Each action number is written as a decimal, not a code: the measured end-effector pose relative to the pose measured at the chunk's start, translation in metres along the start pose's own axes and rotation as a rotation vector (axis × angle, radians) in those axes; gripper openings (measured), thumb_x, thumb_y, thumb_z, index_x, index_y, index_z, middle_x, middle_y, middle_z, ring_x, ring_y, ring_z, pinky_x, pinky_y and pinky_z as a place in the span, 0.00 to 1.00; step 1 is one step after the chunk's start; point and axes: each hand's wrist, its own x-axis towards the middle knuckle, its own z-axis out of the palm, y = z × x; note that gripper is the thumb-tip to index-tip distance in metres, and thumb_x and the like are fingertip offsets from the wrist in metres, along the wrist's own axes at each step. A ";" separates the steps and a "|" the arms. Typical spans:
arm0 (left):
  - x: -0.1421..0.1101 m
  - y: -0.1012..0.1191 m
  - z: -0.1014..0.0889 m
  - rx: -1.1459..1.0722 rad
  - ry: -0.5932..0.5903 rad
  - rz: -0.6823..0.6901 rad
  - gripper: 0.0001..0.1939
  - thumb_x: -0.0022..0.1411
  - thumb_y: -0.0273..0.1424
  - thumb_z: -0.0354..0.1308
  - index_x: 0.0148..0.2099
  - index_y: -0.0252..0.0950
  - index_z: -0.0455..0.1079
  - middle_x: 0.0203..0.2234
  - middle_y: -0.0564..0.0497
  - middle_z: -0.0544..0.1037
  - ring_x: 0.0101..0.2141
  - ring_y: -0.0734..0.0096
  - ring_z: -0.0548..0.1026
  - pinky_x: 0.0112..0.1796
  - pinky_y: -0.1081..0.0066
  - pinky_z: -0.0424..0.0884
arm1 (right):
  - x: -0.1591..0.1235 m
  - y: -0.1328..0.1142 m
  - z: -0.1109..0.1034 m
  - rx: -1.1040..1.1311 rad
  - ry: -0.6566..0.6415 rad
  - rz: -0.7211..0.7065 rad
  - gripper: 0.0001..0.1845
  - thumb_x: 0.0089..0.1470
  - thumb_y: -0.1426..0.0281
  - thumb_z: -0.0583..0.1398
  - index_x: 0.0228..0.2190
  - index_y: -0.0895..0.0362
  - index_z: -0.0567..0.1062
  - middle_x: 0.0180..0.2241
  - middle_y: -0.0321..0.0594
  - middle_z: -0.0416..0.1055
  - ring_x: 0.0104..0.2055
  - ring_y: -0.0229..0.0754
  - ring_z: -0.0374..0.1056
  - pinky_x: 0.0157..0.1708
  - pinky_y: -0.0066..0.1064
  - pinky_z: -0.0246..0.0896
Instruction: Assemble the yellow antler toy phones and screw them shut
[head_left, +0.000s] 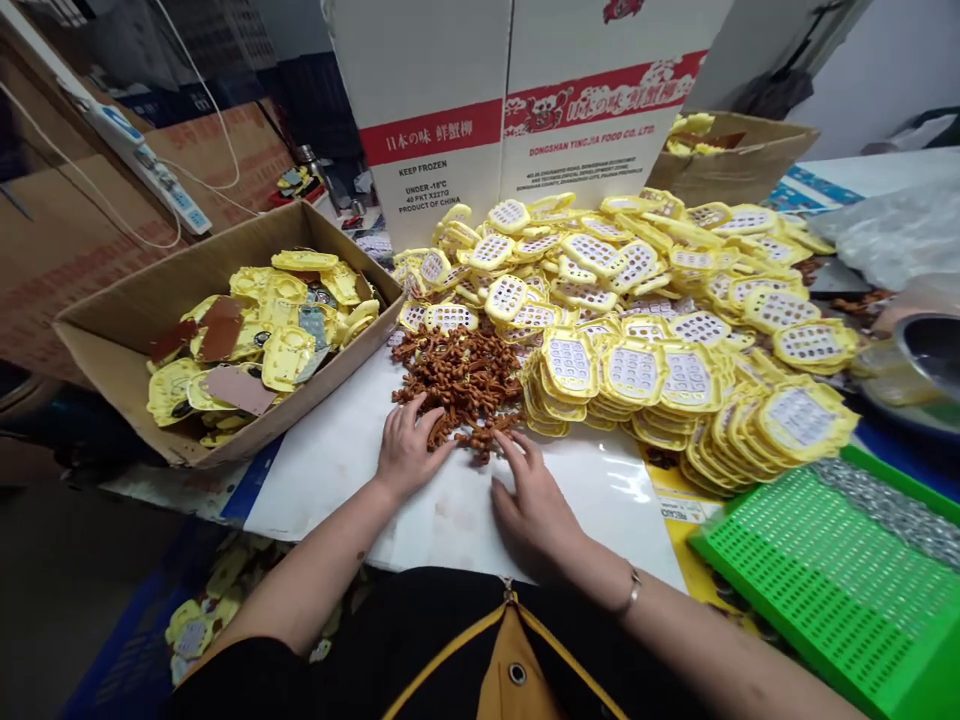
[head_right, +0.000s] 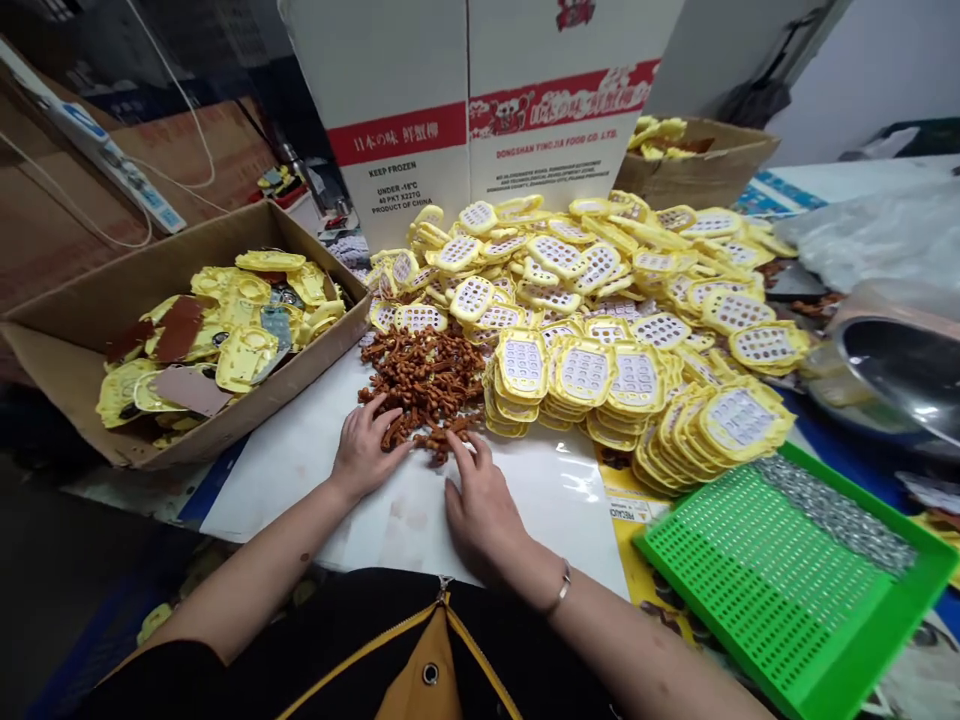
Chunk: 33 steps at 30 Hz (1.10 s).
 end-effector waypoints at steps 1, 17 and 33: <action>0.001 0.000 0.000 0.016 0.004 -0.025 0.27 0.58 0.44 0.58 0.56 0.36 0.66 0.58 0.35 0.65 0.58 0.49 0.64 0.58 0.48 0.56 | -0.005 0.002 -0.005 -0.019 0.010 -0.039 0.30 0.55 0.74 0.53 0.60 0.55 0.57 0.53 0.55 0.61 0.52 0.51 0.66 0.47 0.46 0.69; 0.085 -0.122 -0.183 0.494 0.107 -0.574 0.22 0.47 0.48 0.64 0.36 0.34 0.75 0.38 0.37 0.77 0.49 0.39 0.69 0.53 0.46 0.58 | 0.003 0.002 -0.012 0.011 0.147 -0.672 0.14 0.57 0.77 0.53 0.44 0.57 0.71 0.39 0.52 0.71 0.37 0.45 0.71 0.31 0.35 0.72; 0.106 -0.088 -0.184 -0.213 0.605 -0.647 0.15 0.52 0.25 0.63 0.42 0.32 0.65 0.38 0.48 0.74 0.44 0.62 0.72 0.48 0.64 0.66 | 0.025 -0.022 0.001 -0.362 0.080 -0.654 0.15 0.59 0.73 0.54 0.47 0.58 0.72 0.50 0.50 0.72 0.53 0.49 0.64 0.56 0.45 0.48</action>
